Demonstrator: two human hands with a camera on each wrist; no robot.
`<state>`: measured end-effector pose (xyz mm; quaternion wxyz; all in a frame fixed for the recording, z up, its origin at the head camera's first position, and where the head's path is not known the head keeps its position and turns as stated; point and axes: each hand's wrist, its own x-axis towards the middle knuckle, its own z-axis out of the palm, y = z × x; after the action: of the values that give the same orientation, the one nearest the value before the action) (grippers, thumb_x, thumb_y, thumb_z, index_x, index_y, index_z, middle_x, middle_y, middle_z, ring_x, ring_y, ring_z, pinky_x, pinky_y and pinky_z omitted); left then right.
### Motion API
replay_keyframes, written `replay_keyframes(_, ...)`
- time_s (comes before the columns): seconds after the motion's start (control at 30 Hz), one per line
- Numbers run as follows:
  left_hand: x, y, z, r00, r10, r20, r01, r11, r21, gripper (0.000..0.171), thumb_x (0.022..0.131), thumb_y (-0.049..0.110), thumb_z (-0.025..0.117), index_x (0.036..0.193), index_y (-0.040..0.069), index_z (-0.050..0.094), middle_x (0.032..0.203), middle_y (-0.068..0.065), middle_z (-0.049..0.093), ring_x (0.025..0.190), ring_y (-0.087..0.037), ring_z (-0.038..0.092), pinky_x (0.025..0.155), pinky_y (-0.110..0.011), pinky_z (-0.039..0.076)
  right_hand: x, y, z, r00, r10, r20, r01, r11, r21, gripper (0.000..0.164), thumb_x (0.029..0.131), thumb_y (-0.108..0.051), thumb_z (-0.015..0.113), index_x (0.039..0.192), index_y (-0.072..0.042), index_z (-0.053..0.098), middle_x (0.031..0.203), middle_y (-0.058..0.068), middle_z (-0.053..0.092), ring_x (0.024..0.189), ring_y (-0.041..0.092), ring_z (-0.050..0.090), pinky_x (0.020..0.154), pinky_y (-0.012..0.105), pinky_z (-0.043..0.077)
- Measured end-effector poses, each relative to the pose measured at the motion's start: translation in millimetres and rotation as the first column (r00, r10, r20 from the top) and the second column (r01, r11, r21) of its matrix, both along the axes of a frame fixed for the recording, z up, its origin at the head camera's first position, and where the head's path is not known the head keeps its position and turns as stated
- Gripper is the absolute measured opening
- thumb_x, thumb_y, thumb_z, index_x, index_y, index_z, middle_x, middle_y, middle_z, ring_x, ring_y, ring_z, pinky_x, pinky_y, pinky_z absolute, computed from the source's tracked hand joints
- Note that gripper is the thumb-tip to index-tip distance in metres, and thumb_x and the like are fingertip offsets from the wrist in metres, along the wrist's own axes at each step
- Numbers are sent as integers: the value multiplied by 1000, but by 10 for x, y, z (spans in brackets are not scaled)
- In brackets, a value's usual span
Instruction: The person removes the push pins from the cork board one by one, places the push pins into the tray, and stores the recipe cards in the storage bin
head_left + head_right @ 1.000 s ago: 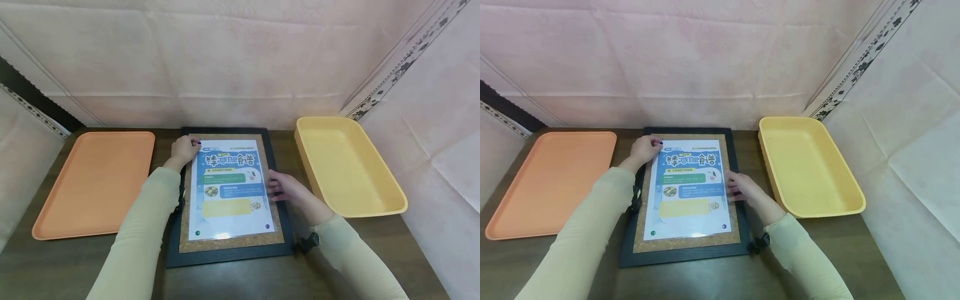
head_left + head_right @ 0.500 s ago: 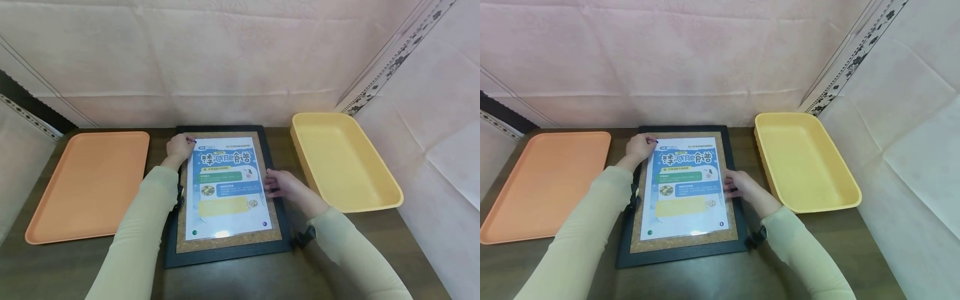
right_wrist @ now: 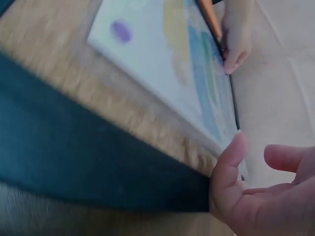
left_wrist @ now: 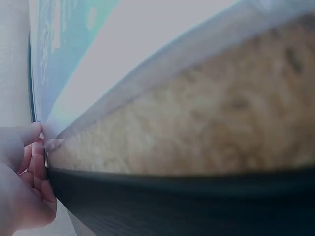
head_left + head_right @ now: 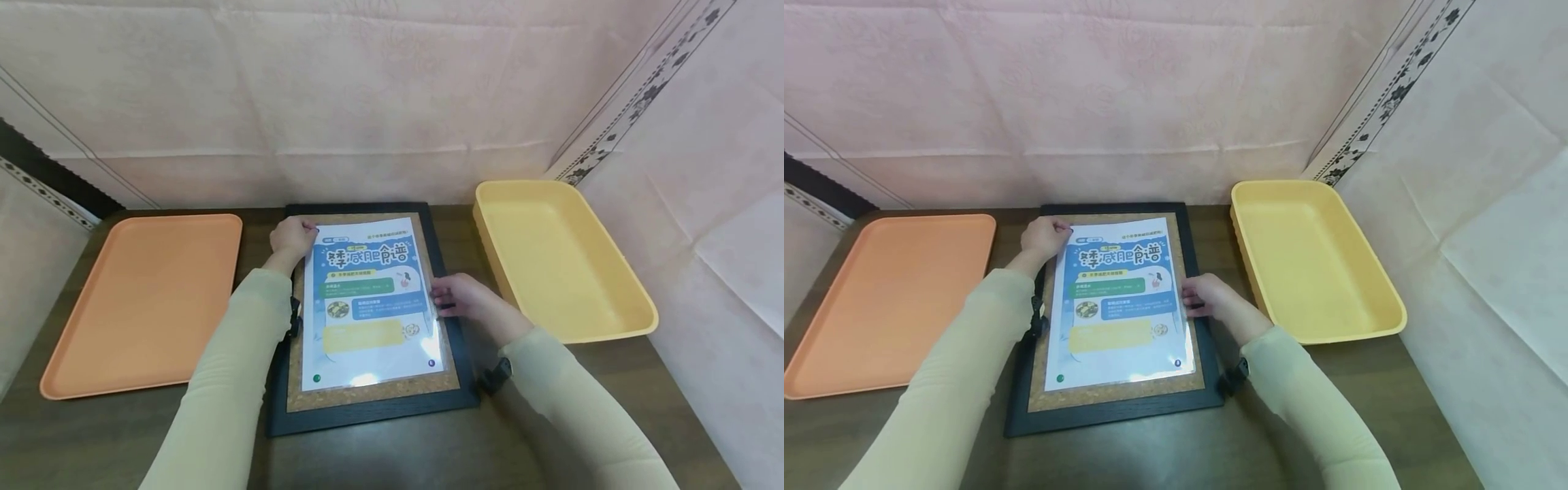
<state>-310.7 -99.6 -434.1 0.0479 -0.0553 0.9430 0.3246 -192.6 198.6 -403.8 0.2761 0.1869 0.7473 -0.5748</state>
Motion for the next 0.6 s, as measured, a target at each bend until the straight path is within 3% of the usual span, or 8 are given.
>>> replay_keyframes(0.13, -9, 5, 47, 1000, 4, 29, -4, 1000, -11, 28, 96, 24, 49, 111, 4, 64, 114, -16, 62, 103, -31, 53, 97, -47, 35, -36, 8, -61, 988, 125, -94, -104, 974, 202, 26, 94, -20, 53, 106, 2, 60, 88, 8, 60, 80, 17, 57, 67, 25, 53)
replay_keyframes(0.27, -16, 28, 98, 998, 6, 59, -4, 999, -35, 28, 96, 23, 49, 109, 4, 64, 113, -16, 62, 100, -31, 54, 93, -45, 41, -66, 13, -121, 973, 180, -146, -123, 936, 331, 21, 91, -18, 59, 102, 0, 61, 95, 15, 64, 78, 20, 63, 68, 28, 55)
replay_keyframes(0.6, 19, 55, 215, 993, 37, 109, -35, 999, -27, 25, 95, 20, 51, 107, 2, 63, 110, -17, 61, 97, -30, 53, 88, -41, 46, -144, 31, -191, 972, 190, -139, -140, 941, 307, 20, 88, -14, 64, 99, 2, 63, 86, 14, 65, 65, 16, 64, 62, 25, 55)
